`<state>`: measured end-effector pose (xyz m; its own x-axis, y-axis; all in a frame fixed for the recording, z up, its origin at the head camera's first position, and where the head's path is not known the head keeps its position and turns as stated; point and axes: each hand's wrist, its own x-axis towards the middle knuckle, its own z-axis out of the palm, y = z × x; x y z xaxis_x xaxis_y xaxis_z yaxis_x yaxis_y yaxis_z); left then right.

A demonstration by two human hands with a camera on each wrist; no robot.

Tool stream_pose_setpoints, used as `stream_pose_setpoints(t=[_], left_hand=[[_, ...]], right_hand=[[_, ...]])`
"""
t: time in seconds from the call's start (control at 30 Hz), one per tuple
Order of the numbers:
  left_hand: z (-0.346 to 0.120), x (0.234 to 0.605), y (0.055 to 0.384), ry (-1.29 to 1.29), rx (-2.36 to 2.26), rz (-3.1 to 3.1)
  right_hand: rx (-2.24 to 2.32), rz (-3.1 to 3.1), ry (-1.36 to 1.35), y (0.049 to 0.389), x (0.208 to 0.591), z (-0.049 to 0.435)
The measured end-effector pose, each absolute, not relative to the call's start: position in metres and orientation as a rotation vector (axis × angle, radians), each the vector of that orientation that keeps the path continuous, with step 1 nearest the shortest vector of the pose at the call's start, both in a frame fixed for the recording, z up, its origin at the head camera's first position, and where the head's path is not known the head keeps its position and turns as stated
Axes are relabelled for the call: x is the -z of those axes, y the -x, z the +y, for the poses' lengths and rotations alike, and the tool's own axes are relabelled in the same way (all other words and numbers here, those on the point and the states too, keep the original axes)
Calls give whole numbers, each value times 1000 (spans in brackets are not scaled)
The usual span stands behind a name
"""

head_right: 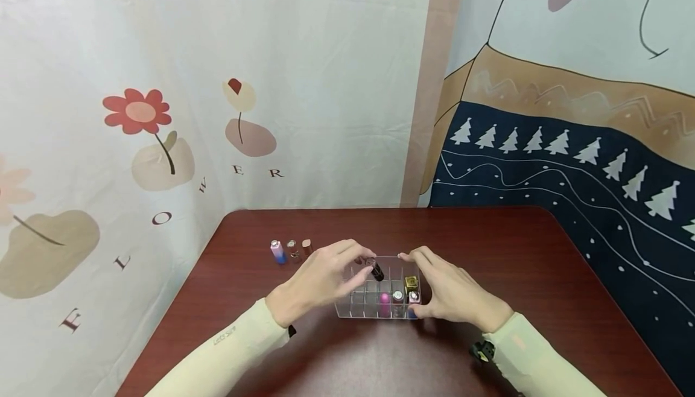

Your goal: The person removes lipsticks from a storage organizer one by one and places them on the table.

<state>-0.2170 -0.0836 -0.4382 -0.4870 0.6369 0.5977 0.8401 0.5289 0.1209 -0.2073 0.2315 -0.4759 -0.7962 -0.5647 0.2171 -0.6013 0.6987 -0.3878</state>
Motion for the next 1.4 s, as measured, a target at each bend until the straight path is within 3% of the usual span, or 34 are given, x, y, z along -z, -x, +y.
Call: stream_pose_setpoints(t=[1.4], left_hand=[[-153, 421, 243, 921, 603, -2300]], right_hand=[[-701, -2845, -942, 206, 477, 232]])
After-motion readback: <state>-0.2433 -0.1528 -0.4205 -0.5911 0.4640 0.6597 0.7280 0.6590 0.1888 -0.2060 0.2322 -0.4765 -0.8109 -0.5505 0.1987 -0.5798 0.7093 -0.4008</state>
